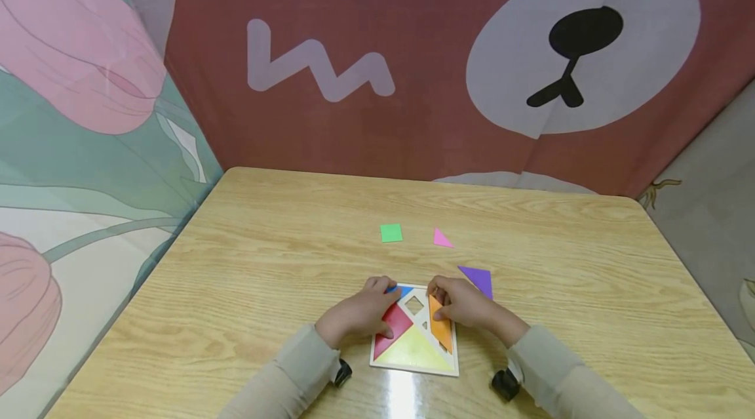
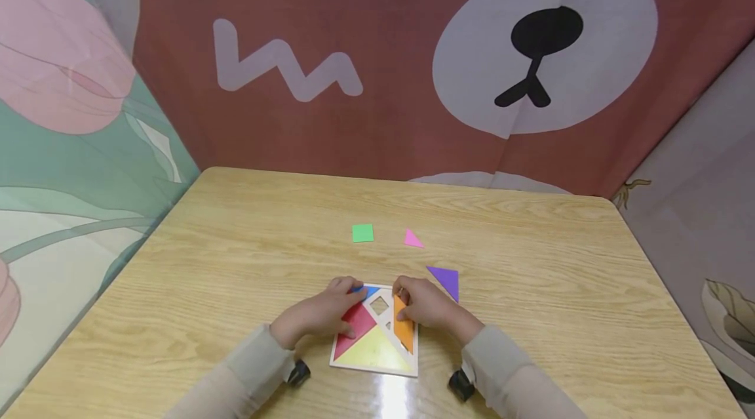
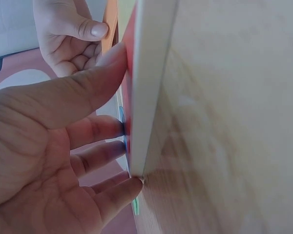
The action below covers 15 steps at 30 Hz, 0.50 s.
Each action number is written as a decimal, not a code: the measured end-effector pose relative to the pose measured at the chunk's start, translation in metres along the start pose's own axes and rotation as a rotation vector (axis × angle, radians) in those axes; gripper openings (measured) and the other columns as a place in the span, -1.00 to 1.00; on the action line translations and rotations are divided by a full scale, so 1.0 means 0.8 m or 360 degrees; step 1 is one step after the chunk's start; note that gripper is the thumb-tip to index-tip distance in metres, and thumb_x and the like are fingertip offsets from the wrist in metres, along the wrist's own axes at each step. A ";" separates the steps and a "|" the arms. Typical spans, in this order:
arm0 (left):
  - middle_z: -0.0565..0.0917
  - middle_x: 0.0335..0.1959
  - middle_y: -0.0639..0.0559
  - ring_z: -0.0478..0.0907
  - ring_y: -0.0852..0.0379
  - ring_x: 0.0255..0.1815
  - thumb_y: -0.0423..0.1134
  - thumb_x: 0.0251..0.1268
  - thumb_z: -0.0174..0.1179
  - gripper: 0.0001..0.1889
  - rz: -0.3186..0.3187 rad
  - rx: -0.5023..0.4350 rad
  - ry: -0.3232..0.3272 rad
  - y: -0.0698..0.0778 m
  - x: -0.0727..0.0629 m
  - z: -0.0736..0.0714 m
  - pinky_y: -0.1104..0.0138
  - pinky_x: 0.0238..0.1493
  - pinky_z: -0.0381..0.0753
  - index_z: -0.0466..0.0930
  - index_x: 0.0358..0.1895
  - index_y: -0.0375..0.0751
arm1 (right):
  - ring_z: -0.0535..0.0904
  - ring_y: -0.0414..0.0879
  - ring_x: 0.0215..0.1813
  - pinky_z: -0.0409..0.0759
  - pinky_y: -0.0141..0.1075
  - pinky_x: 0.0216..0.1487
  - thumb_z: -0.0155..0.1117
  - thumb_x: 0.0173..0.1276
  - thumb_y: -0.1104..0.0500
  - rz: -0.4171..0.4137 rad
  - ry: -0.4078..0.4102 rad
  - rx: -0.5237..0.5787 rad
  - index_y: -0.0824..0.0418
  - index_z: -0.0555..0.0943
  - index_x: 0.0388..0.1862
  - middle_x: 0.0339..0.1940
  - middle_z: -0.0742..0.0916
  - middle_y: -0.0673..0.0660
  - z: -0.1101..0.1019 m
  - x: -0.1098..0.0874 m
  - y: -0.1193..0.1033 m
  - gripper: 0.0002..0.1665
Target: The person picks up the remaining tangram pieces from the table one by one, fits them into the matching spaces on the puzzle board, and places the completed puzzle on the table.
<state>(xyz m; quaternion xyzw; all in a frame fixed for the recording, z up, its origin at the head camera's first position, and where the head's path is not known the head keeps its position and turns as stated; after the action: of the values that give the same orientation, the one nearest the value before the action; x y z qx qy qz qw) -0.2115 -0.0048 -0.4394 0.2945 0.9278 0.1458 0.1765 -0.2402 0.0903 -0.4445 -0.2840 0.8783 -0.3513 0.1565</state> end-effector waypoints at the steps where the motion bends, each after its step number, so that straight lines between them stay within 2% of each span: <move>1: 0.20 0.15 -0.01 0.07 0.06 0.15 -0.10 -0.03 0.25 -0.31 -0.0002 -0.0003 -0.0002 0.000 0.000 0.000 0.38 0.06 0.24 0.24 0.21 -0.26 | 0.37 -0.22 -0.52 0.39 -0.39 -0.49 0.34 -0.07 0.32 0.0011 -0.0004 -0.0004 0.22 0.45 -0.29 -0.53 0.49 0.00 0.001 0.000 0.001 -0.66; 15: 0.18 0.16 0.00 0.06 0.07 0.16 -0.10 -0.02 0.24 -0.31 -0.0005 -0.0010 -0.0011 -0.003 0.001 0.002 0.37 0.07 0.23 0.22 0.22 -0.24 | 0.37 -0.22 -0.51 0.39 -0.39 -0.48 0.36 -0.09 0.31 -0.0003 -0.0034 0.0020 0.23 0.45 -0.31 -0.53 0.49 -0.01 0.003 -0.002 -0.006 -0.66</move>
<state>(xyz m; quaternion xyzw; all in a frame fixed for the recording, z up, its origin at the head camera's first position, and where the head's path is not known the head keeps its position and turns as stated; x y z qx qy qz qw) -0.2123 -0.0056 -0.4421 0.2929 0.9272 0.1475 0.1808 -0.2361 0.0875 -0.4426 -0.2875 0.8742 -0.3538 0.1673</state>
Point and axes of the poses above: each hand's wrist, its own x-axis towards the middle knuckle, its own z-axis out of the palm, y = z × x, the point moved 10 cm from there along x, towards the middle knuckle
